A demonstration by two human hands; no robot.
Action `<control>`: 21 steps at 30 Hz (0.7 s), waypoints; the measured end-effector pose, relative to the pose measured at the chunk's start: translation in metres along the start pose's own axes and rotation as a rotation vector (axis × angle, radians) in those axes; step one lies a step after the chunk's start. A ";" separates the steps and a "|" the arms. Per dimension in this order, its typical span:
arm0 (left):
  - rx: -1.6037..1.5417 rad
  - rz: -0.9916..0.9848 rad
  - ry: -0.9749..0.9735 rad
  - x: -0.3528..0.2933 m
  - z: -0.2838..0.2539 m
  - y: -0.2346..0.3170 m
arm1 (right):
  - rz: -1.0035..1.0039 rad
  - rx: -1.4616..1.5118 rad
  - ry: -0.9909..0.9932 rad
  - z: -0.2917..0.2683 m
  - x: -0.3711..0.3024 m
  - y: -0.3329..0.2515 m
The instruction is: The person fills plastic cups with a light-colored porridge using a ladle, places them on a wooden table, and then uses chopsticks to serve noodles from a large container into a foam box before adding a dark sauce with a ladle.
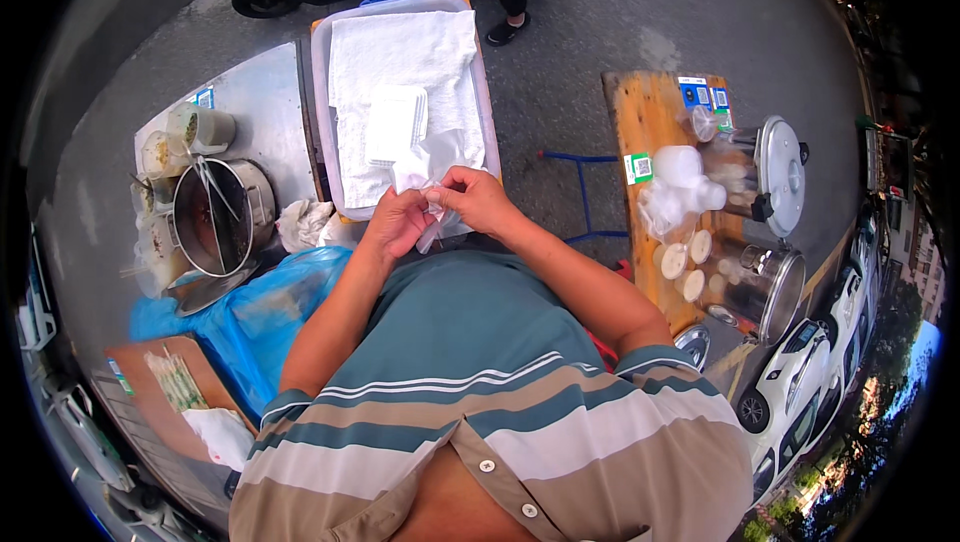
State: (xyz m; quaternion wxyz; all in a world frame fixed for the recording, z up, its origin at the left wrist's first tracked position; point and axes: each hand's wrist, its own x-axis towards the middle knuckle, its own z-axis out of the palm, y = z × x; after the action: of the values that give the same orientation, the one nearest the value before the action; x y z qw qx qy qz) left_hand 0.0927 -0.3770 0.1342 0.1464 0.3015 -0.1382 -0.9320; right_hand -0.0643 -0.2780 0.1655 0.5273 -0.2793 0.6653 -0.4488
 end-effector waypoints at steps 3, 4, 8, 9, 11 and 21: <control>-0.001 -0.037 -0.006 0.006 -0.025 0.004 | 0.065 0.038 0.004 0.011 0.005 -0.001; -0.007 -0.040 -0.004 0.006 -0.027 0.006 | 0.066 0.020 0.013 0.013 0.008 -0.002; -0.037 0.000 -0.030 0.004 -0.031 0.013 | 0.080 -0.019 0.014 0.022 0.014 -0.005; -0.035 0.023 -0.025 0.004 -0.031 0.015 | 0.081 -0.022 0.007 0.022 0.016 -0.006; -0.036 0.021 -0.009 0.003 -0.032 0.019 | 0.101 -0.019 -0.005 0.023 0.021 -0.006; 0.096 0.080 0.061 0.017 -0.020 0.032 | 0.017 -0.308 -0.050 0.008 0.048 -0.033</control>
State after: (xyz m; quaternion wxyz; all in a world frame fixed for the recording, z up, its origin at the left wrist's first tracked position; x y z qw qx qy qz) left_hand 0.0976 -0.4162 0.1214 0.1731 0.3309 -0.1901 -0.9080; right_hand -0.0741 -0.3359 0.1732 0.4981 -0.3623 0.7154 -0.3299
